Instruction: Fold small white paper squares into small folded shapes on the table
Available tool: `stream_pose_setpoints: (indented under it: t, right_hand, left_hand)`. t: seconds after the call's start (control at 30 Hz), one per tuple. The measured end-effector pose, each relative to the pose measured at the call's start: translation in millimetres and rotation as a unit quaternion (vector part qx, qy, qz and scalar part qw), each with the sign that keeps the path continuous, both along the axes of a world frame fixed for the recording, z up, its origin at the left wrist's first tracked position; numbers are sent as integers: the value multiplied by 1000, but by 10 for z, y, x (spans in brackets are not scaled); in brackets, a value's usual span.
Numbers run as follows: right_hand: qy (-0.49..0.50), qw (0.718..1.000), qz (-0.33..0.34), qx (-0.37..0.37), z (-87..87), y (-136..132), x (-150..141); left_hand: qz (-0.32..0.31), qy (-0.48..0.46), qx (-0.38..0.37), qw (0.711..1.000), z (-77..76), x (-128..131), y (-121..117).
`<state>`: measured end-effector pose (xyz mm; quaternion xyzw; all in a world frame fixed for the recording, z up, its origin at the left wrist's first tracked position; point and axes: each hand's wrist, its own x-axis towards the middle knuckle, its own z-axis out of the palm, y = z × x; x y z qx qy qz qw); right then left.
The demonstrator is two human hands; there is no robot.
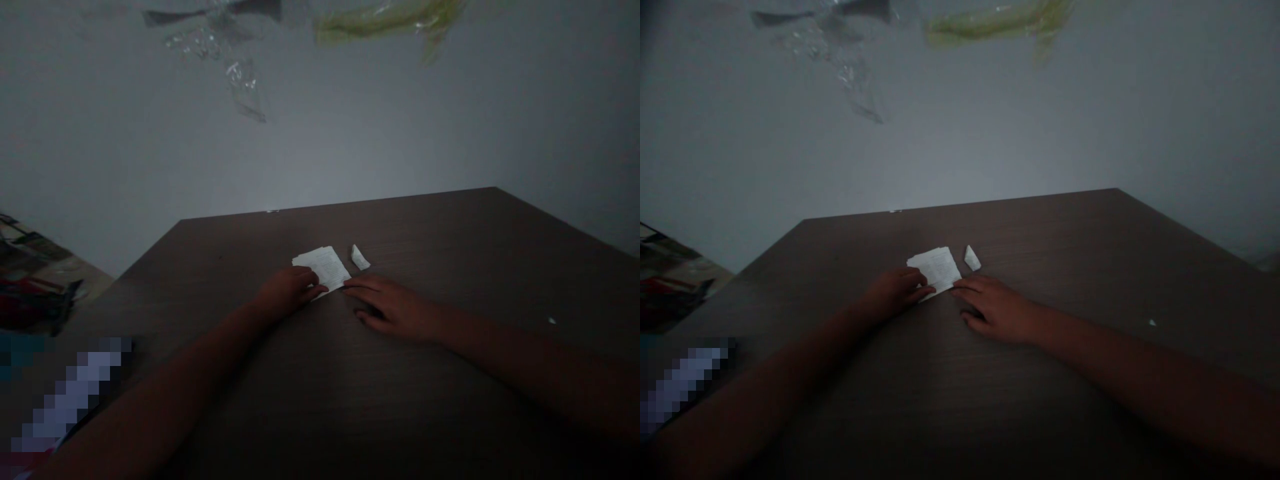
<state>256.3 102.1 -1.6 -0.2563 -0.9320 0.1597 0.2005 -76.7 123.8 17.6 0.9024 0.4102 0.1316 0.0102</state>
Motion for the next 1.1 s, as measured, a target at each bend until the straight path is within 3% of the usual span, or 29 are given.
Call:
stream_pose_setpoints:
  t: [0.33, 0.47, 0.63, 0.87, 1.0, 1.1]
  right_hand:
    - [84, 996, 11, 16, -41, -14, 2]
    - [131, 989, 11, 63, -30, -63, -16]
    - [141, 979, 64, 133, 4, -76, -41]
    - [101, 984, 133, 66, 13, -40, -27]
    - [85, 981, 171, 36, 82, -54, -33]
    - [101, 978, 181, 35, 108, -64, -29]
  left_hand:
    - [-117, 27, 74, 990, 179, 138, -256]
    - [-180, 24, 82, 980, 217, 222, -368]
    - [-238, 9, 105, 966, 208, 304, -449]
    - [-272, -29, 39, 961, 162, 214, -322]
    - [-251, -63, -45, 965, 164, 167, -233]
    - [-206, -70, -69, 974, 169, 173, -215]
